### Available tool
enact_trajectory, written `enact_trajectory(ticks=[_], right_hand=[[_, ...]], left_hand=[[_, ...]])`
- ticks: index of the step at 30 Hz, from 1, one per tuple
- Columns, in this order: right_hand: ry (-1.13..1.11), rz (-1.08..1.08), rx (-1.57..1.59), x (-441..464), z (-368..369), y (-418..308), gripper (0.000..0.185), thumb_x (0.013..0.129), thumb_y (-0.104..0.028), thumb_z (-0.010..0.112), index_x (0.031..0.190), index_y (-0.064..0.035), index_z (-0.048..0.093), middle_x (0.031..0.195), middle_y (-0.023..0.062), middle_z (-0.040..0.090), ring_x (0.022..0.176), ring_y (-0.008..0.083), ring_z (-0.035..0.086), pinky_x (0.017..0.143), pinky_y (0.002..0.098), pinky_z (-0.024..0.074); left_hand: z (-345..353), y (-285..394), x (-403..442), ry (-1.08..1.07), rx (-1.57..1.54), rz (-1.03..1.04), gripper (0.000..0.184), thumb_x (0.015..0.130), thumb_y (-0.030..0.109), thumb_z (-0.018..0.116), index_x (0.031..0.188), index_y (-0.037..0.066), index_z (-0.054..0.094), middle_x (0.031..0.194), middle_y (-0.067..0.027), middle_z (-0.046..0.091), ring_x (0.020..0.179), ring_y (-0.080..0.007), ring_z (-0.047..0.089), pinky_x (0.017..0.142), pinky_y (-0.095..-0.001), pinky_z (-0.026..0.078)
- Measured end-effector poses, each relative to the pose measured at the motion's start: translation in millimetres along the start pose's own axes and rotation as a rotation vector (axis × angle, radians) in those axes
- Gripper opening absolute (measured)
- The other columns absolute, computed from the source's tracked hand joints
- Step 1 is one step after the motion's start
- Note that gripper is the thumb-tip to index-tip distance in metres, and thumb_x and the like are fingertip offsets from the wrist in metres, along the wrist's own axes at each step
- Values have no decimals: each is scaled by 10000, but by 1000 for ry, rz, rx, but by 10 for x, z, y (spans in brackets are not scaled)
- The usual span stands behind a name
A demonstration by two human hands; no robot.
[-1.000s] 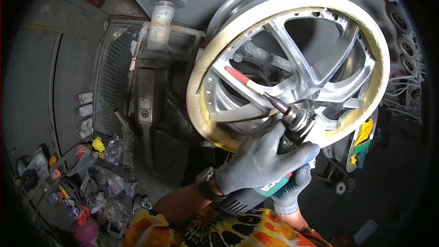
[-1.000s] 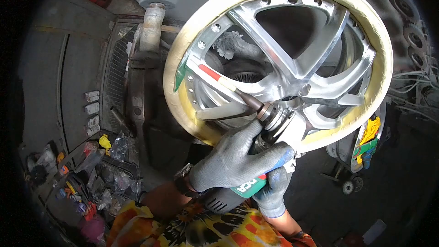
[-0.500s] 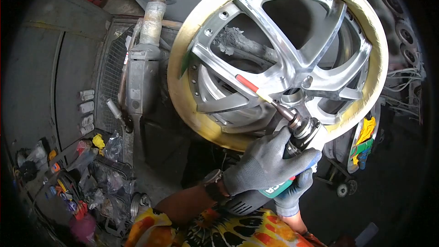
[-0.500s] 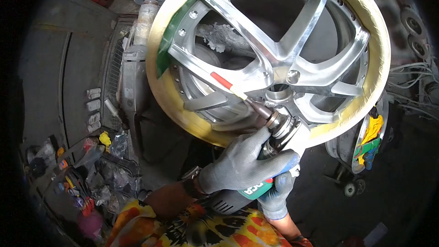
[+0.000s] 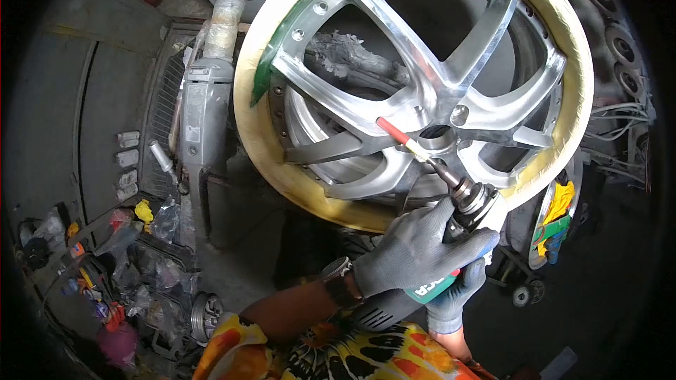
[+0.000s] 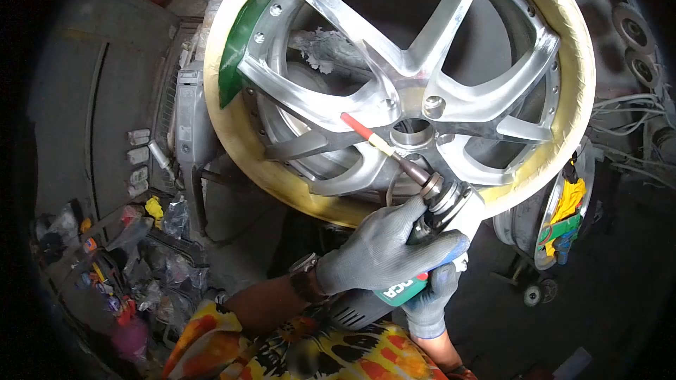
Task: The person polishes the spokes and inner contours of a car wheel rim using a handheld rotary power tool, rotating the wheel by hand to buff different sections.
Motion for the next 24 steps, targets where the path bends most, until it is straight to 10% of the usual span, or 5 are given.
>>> enact_trajectory(ticks=[11, 17, 24], right_hand=[[-13, -8, -17, 53, -52, -136, 718, 1028, -528, 490, 1594, -124, 315, 1548, 115, 463, 1396, 261, 484, 1190, 431, 377], [10, -22, -42, -20, 4, -132, 717, 1031, -539, 492, 1582, -110, 331, 1520, 105, 486, 1380, 246, 493, 1175, 425, 387], [-38, -47, -212, -46, 215, -104, 712, 1040, -548, 467, 1585, -112, 327, 1529, 109, 477, 1384, 248, 487, 1178, 421, 378]], left_hand=[[203, -88, 136, -83, -72, -14, 459, 962, 329, 717, 1338, 87, 611, 1084, -156, 689, 1005, -333, 715, 846, -427, 554], [84, 211, -13, -2, 282, 321, 519, 959, 340, 720, 1363, 48, 577, 1027, -184, 695, 973, -326, 724, 816, -422, 556], [-171, -10, -61, -4, -77, -142, 637, 927, 370, 756, 1380, -20, 536, 967, -165, 716, 875, -324, 734, 777, -404, 565]])
Point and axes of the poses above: each hand's wrist, its own x-axis towards the middle knuckle, its own z-axis out of the palm, y = z × x, the point moved 9 cm from there along x, towards the middle knuckle
